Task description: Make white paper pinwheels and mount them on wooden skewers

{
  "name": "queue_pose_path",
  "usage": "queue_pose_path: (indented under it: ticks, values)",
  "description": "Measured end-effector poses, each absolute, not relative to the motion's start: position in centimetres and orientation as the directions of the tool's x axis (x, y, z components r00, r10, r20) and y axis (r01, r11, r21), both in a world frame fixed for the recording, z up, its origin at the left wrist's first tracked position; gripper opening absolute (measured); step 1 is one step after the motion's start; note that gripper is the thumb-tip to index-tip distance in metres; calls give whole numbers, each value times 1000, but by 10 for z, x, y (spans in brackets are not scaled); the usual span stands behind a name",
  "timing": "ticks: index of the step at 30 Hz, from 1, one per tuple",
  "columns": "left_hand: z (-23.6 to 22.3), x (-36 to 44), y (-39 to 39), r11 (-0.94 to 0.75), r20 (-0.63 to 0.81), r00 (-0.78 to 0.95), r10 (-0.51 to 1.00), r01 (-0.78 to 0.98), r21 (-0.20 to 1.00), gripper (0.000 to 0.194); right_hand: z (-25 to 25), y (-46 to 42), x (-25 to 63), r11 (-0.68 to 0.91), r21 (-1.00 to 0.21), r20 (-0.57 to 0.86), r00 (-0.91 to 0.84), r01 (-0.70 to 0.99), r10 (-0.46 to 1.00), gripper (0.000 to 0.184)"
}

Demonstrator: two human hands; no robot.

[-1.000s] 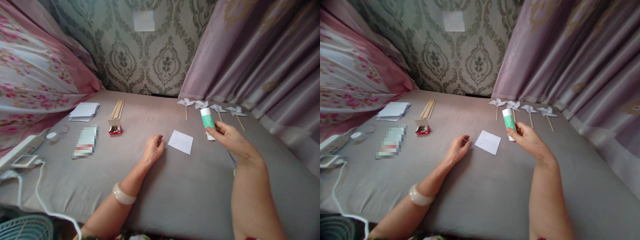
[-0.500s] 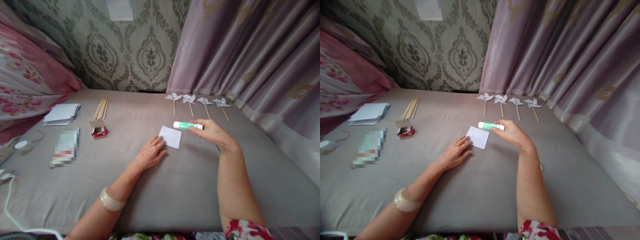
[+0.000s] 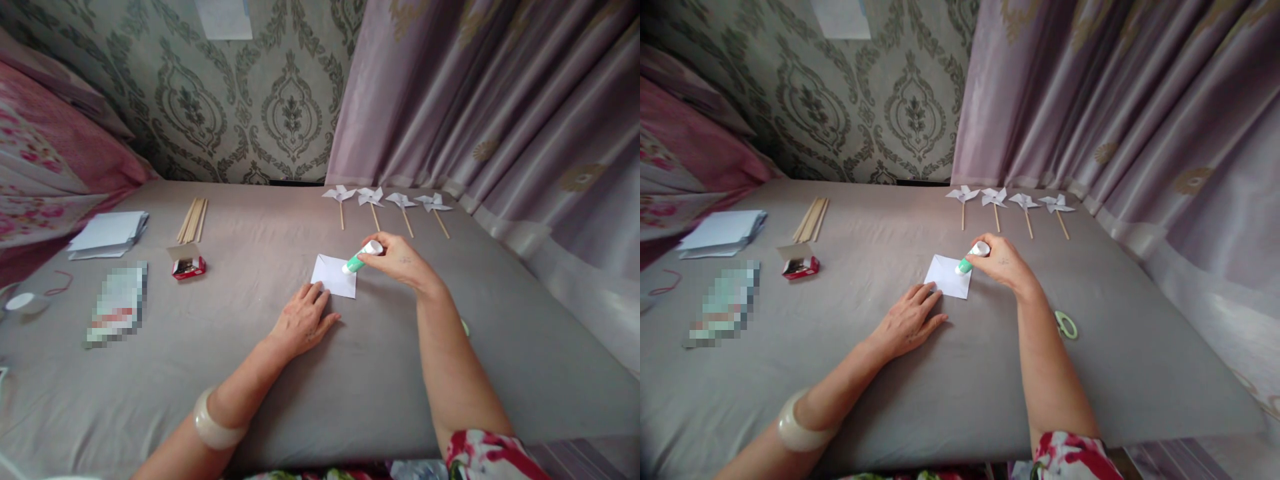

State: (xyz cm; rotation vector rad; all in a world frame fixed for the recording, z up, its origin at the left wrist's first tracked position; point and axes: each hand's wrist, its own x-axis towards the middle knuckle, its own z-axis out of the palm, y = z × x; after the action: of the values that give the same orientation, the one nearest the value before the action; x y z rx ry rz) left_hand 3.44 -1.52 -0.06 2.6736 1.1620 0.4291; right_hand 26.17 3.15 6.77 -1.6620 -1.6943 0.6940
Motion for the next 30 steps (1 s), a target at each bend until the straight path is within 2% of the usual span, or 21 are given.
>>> queue_pose_path:
  ticks: [21,30]
  values:
    - [-3,33,-13,-673,209,643,737,667,320,41,59,28,221,185,-680,151,-111,710,982,28]
    - [-4,35,-5,-658,187,633,751,700,277,41,53,30,215,188,-668,166,-102,720,981,28]
